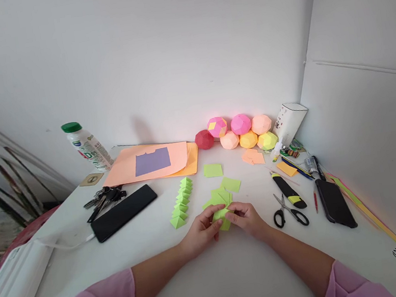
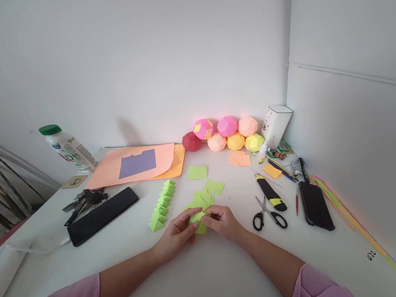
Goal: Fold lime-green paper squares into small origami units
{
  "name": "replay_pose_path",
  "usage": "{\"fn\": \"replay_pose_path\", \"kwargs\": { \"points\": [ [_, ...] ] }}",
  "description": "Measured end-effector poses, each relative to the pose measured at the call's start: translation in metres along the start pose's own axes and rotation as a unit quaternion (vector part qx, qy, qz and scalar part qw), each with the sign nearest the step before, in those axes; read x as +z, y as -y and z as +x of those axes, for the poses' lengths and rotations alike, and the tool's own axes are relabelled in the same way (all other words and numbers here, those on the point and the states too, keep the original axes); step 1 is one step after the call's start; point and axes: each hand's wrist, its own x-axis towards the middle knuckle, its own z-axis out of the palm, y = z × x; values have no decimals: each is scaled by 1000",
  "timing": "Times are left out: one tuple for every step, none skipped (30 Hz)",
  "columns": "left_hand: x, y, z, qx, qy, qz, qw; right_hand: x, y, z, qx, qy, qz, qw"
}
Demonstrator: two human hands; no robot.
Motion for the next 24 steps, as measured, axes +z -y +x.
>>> {"fn": "replay_pose_path", "kwargs": {
  "points": [
    [0,0,0,7,2,-6,1000,0,0,0,1,1,6,1000],
    [0,0,0,14,3,-11,1000,0,1,0,2,1,10,1000],
    [0,0,1,18,2,-16,1000,-1,1,0,2,1,12,1000],
    [1,-1,1,17,1,-18,1000,-1,1,0,2,1,13,1000],
    [1,-1,1,12,-1,-20,1000,-1,2,0,1,-1,14,1000],
    [2,-1,1,5,-4,-20,1000,-1,2,0,2,-3,14,1000],
    [2,-1,1,-2,-9,-18,1000,-1,2,0,3,-7,14,1000],
    [3,-1,1,-7,-15,-15,1000,-1,2,1,7,-12,14,1000],
    [3,-1,1,-10,-21,-9,1000,-1,2,1,12,-19,13,1000],
    [4,-1,1,-10,-28,-1,1000,0,1,1,19,-27,14,999],
    [4,0,1,-9,-33,7,999,0,-1,1,26,-36,17,999],
    [4,-1,1,-11,-36,19,999,0,-3,1,32,-43,22,998],
    [4,-1,0,-14,-37,33,999,0,-5,1,38,-48,29,998],
    [4,-1,0,-18,-36,50,998,0,-7,1,41,-51,38,997],
    [4,-2,-1,-21,-35,68,997,0,-8,1,43,-50,46,997],
    [4,-2,-2,-25,-34,85,995,-1,-9,1,43,-45,51,997],
    [4,-2,-2,-28,-35,99,994,-1,-9,2,41,-39,55,997],
    [4,-3,-3,-29,-35,108,993,-1,-9,2,38,-31,57,997],
    [4,-3,-3,-29,-36,113,993,-2,-9,2,33,-25,56,998],
    [5,-3,-3,-28,-36,115,992,-2,-8,2,28,-21,54,998],
    [5,-4,-4,-29,-34,117,992,-2,-6,2,22,-20,52,998],
    [5,-4,-4,-29,-32,118,992,-1,-5,3,16,-22,49,998],
    [5,-5,-4,-30,-30,121,992,-1,-4,3,12,-25,47,999],
    [5,-5,-5,-31,-28,124,991,-1,-3,3,9,-27,44,999]
  ]
}}
